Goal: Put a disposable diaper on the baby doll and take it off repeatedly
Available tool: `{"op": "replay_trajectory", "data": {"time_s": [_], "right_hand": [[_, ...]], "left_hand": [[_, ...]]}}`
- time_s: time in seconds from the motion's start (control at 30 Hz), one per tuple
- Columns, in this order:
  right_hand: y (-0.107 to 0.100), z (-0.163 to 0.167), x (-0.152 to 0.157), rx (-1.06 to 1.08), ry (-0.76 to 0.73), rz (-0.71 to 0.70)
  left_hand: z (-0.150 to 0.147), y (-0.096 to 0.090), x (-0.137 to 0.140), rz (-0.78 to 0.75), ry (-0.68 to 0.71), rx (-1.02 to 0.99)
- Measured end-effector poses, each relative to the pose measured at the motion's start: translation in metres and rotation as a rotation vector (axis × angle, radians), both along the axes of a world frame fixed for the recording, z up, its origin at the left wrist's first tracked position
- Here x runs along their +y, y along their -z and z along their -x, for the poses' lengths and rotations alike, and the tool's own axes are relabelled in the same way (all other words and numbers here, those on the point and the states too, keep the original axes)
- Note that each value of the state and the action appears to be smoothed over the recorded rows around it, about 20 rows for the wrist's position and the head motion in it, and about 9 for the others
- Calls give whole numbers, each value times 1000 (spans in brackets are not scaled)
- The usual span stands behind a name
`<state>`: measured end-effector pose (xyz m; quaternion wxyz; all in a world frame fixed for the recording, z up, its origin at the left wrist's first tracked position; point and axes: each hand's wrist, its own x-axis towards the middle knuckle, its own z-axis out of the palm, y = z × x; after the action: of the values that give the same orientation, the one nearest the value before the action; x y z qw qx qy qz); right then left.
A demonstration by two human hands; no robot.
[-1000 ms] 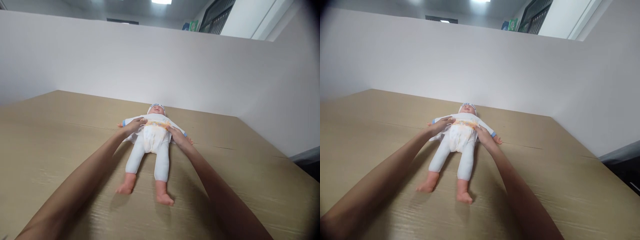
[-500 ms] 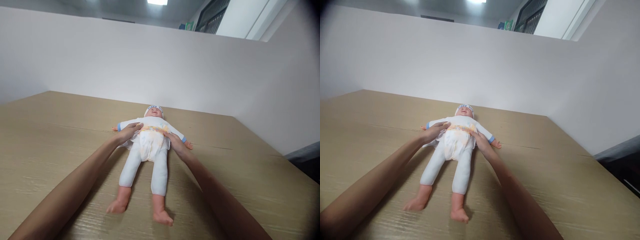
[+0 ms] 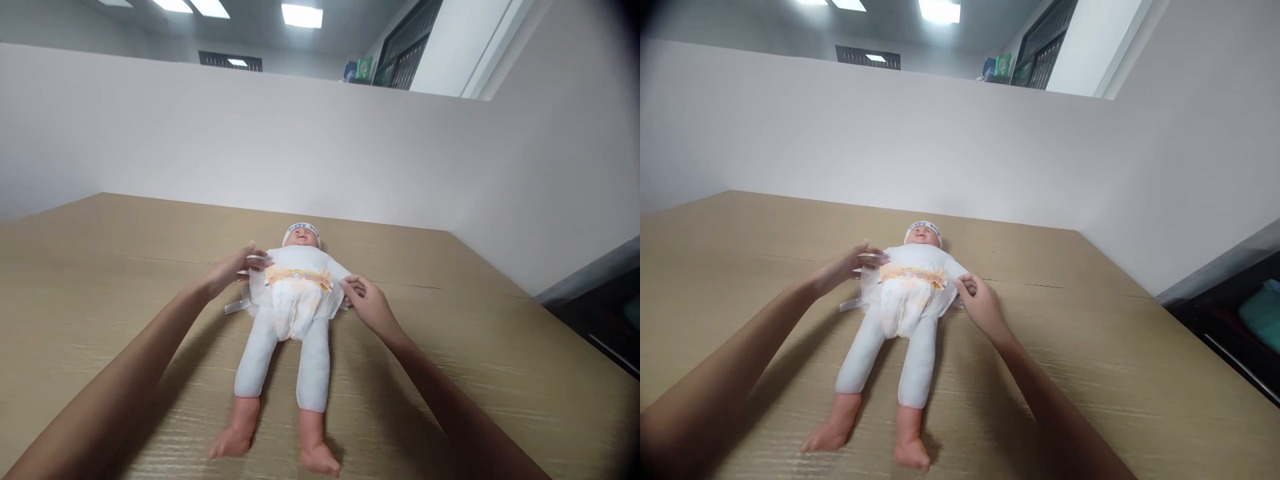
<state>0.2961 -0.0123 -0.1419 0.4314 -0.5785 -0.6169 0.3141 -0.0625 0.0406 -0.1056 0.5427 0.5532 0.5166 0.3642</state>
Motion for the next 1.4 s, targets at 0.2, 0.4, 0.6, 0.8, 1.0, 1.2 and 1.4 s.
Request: {"op": "replay_trajectory", "data": {"time_s": [0.2, 0.4, 0.6, 0.8, 1.0, 1.2, 1.4], "right_hand": [[16, -13, -35, -443, 17, -233], [37, -11, -35, -580, 109, -195], [41, -15, -30, -458, 144, -86], [39, -13, -30, -399, 148, 11], [32, -10, -28, -378, 117, 95], [32, -6, -29, -309, 121, 109], [27, -12, -23, -133, -29, 76]], "left_hand": [[-14, -46, -39, -413, -145, 253], [-89, -41, -60, -885, 202, 511], [-126, -14, -39, -915, 296, 773], [-125, -8, -33, -863, 228, 769], [-122, -5, -34, -851, 184, 757], [-121, -4, -38, -867, 202, 827], [-125, -4, -41, -851, 165, 883]]}}
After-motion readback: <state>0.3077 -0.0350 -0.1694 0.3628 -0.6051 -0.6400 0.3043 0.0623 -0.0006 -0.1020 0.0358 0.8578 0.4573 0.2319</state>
